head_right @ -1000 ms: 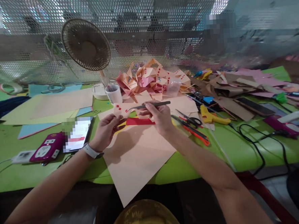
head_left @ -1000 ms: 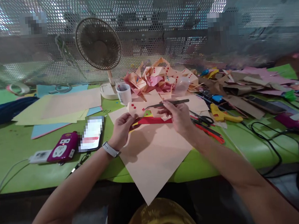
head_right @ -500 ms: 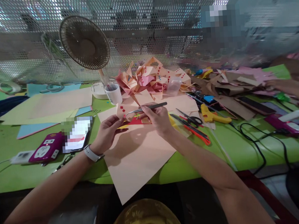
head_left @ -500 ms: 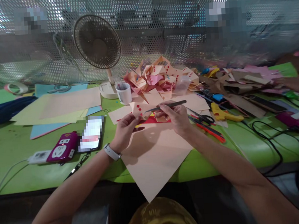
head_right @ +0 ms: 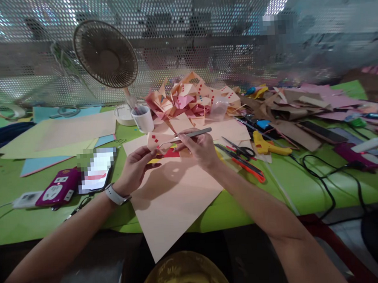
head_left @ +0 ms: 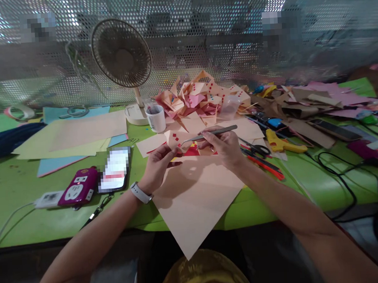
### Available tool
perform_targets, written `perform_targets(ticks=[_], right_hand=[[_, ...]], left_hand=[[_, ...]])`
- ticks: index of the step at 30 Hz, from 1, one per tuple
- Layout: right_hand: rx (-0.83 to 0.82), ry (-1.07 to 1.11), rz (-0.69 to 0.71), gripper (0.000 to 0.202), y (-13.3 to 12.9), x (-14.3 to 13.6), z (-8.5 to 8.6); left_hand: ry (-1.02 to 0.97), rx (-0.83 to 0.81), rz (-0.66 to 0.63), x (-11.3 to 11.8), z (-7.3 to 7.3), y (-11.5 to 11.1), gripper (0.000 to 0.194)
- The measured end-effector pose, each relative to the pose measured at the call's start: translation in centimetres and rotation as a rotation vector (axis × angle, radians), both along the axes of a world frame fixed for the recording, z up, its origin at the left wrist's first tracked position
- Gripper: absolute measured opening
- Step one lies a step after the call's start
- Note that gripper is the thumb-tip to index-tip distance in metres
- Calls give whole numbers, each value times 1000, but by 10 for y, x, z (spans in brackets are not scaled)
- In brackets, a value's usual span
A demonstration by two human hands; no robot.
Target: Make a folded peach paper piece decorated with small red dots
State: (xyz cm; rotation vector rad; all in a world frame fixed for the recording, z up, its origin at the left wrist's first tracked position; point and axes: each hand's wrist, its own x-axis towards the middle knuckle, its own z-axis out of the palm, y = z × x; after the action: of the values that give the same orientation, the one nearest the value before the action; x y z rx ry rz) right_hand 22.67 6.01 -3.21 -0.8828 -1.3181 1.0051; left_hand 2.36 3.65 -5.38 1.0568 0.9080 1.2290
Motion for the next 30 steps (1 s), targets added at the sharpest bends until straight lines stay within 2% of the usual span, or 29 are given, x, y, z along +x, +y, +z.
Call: perform_targets(ticks=[12,22,30], right_hand=[[2,-39,11,32,-1,2,-1],[-23,-36,16,33,-3,2,0],[-33,-43,17,37,0,3,-2]], left_hand=[[-8,-16,-8,2,1,-2,33],[-21,-91,1,2,4,-2,32],[-39,-89,-22,2,4,-2,32]])
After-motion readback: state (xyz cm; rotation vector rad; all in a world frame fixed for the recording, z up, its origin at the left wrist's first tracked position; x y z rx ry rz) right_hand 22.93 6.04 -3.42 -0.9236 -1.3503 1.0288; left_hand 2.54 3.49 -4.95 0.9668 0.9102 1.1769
